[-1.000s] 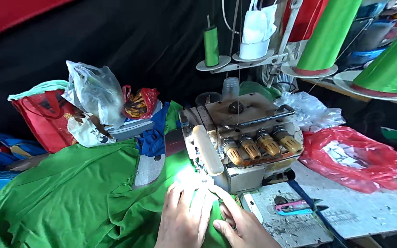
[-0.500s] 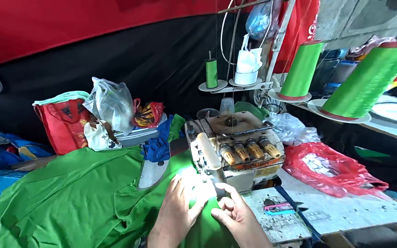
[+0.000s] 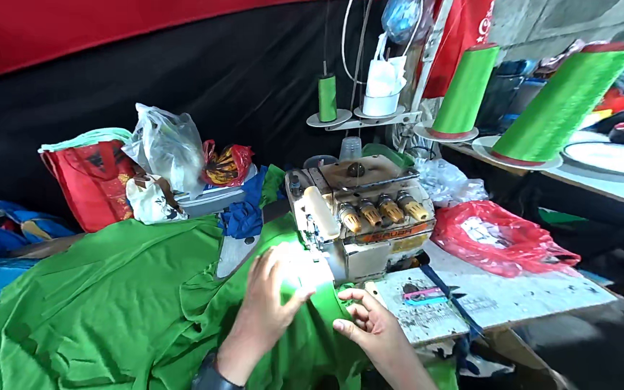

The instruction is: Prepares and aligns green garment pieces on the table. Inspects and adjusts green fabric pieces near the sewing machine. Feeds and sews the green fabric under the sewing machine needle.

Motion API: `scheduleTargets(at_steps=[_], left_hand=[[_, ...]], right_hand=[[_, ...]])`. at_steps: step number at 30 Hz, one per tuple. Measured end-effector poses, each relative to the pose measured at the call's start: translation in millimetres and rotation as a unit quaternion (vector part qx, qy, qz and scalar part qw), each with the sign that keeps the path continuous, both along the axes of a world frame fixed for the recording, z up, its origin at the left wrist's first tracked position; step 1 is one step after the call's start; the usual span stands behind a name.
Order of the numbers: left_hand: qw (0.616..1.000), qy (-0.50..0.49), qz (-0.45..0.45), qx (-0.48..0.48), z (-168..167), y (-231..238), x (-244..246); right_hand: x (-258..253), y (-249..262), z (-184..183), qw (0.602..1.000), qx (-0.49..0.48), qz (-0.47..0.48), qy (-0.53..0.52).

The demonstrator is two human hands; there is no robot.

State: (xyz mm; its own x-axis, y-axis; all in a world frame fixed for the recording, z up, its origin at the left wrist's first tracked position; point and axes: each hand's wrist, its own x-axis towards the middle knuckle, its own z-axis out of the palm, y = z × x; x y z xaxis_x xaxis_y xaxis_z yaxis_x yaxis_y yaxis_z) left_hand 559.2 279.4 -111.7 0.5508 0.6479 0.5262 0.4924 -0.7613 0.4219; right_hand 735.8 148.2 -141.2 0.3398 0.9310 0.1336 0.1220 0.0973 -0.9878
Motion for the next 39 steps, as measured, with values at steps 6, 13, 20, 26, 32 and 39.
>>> scheduleTargets(at_steps=[6, 13, 20, 26, 32, 39], left_hand=[[0.979, 0.109, 0.112, -0.133, -10.8, 9.5, -85.9], [0.986, 0.092, 0.067, -0.119, 3.7, 12.8, -139.6], [0.923, -0.06, 0.156, -0.347, 78.5, -13.7, -105.3], [0.965, -0.037, 0.068, -0.249, 60.4, 41.8, -146.3], [0.972, 0.178, 0.14, 0.063, 81.6, 0.8, -86.6], [0.986, 0.054, 0.1, 0.12, -12.6, -61.8, 19.2]], right_hand=[[18.8, -18.1, 0.1, 0.994, -0.052, 0.093, -0.035], [11.0, -30.3, -3.4, 0.998, -0.053, 0.005, -0.046], [4.4, -33.2, -4.4, 0.998, -0.001, -0.023, -0.053], [2.2, -39.1, 3.0, 1.0, 0.0, 0.003, -0.002], [-6.1, -39.0, -3.4, 0.998, -0.027, -0.007, 0.059], [-5.0, -40.5, -9.2, 0.997, -0.023, -0.019, 0.071]])
